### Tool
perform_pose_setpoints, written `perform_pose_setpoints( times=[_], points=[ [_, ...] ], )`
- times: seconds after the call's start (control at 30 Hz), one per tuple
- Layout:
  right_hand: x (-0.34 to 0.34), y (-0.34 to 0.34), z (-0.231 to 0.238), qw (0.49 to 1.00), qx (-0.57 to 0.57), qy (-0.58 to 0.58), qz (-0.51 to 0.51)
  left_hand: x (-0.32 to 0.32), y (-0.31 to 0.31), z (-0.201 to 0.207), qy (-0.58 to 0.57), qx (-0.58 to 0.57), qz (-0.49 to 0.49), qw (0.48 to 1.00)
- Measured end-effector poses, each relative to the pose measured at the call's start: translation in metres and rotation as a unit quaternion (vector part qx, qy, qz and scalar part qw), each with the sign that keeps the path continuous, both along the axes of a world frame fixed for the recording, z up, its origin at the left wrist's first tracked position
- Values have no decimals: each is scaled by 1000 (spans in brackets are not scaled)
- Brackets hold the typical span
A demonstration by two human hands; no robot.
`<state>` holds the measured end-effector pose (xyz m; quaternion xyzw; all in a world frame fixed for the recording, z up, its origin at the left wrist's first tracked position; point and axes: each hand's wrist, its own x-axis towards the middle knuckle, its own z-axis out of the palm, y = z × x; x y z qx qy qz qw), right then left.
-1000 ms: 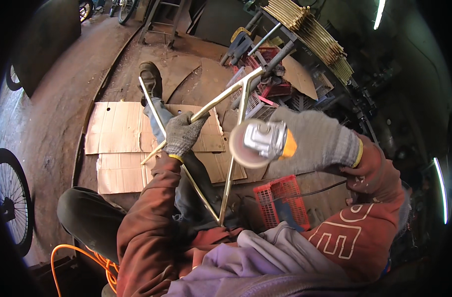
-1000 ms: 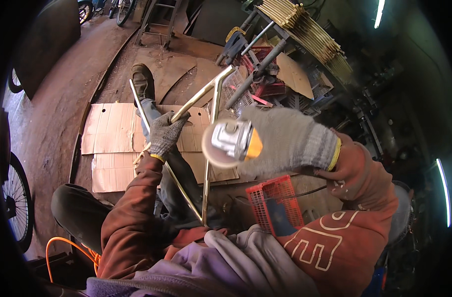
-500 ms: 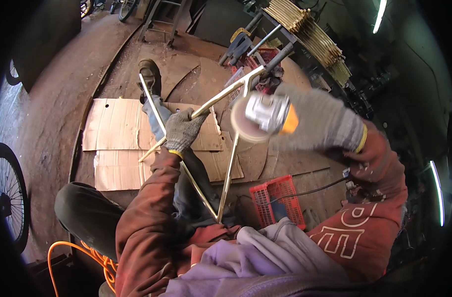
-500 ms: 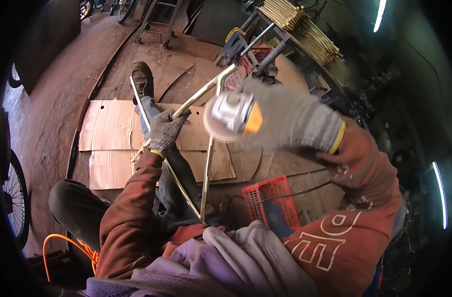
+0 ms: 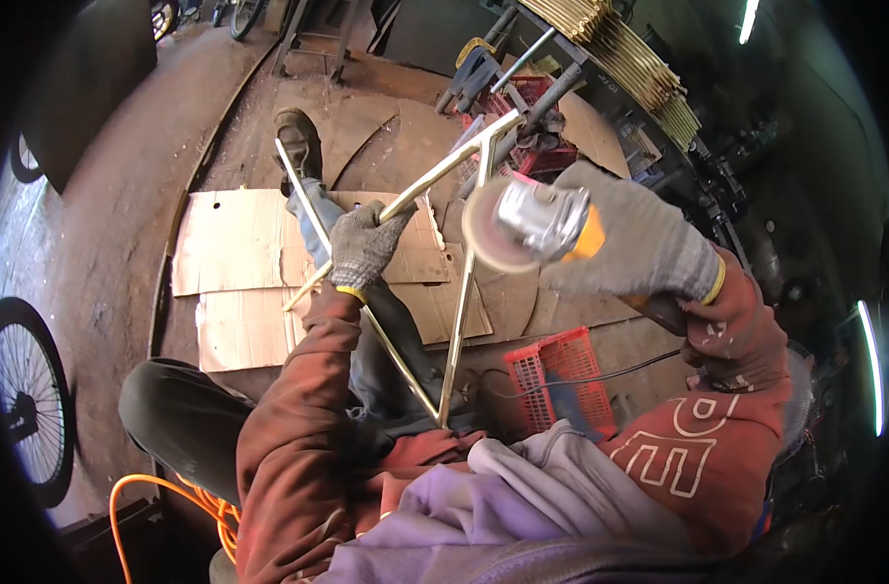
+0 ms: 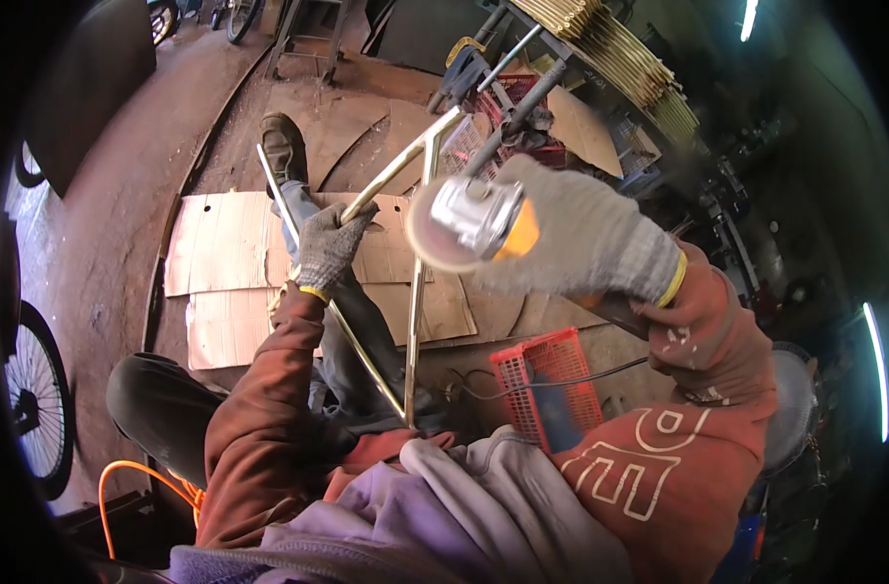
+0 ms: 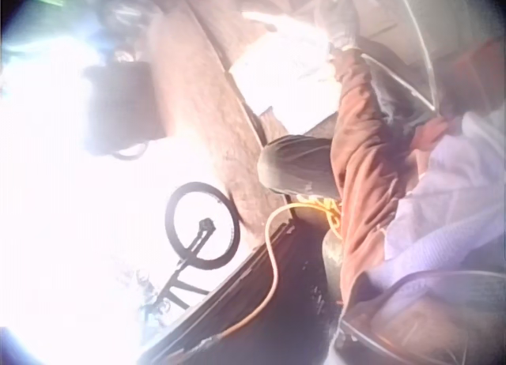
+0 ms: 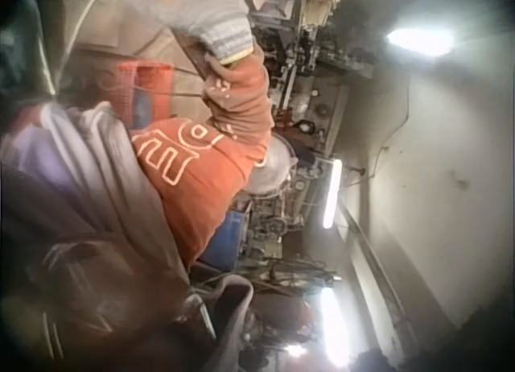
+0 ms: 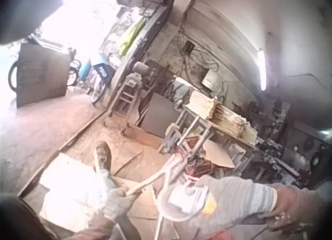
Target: The person uses a handheld angle grinder to grind the joints and surfaces of a triangular metal frame while holding the frame by hand and resting it on their legs.
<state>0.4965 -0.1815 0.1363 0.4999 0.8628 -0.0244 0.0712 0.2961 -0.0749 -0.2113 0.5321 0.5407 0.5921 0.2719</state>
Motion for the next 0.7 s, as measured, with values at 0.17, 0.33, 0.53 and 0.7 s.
perform_pose_setpoints(
  times=[0.17,0.33,0.53,0.7],
  points=[
    [76,17,-58,855,-178,476,-104,-4,-8,10,-50,-41,-9,998],
    [107,20,-212,471,-354,807,-38,-11,-18,20,-97,-58,-26,993],
    [49,44,-337,198,-507,837,52,-23,-25,10,-164,-22,-13,986],
    [7,65,-404,77,-578,806,99,-39,-28,19,-162,-62,14,985]
  ],
)
